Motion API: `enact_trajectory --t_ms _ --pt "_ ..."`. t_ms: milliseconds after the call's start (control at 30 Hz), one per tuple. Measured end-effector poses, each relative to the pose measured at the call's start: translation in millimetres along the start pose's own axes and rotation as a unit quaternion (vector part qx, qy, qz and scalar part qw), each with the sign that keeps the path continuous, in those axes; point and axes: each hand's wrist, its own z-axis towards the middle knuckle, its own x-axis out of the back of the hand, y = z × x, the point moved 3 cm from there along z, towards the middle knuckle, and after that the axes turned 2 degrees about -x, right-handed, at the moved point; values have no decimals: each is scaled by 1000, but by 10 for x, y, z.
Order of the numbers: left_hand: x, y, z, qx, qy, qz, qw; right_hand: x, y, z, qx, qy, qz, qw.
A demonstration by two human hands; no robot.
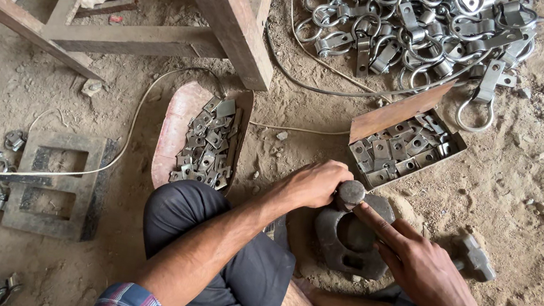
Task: The person sits on the ground and uses a hammer to strike small metal plates placed on a large metal anvil-like base, retrieving parts from a box and placing them back after hammering.
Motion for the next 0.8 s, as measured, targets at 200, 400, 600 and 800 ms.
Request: enact_trajectory --t_ms 200,400,600,800 --pt "159 98 -62 -2 36 20 999 -6 25 20 -23 -9 -13 1000" --pt "251 31 -96 7 98 68 993 -39 183 -129 73 118 36 990" --pt "196 -109 -166 143 115 -14 983 11 193 -112 117 242 28 963" --pt "116 -193 -129 122 112 86 982 -36 49 -9 22 64 -27 997"
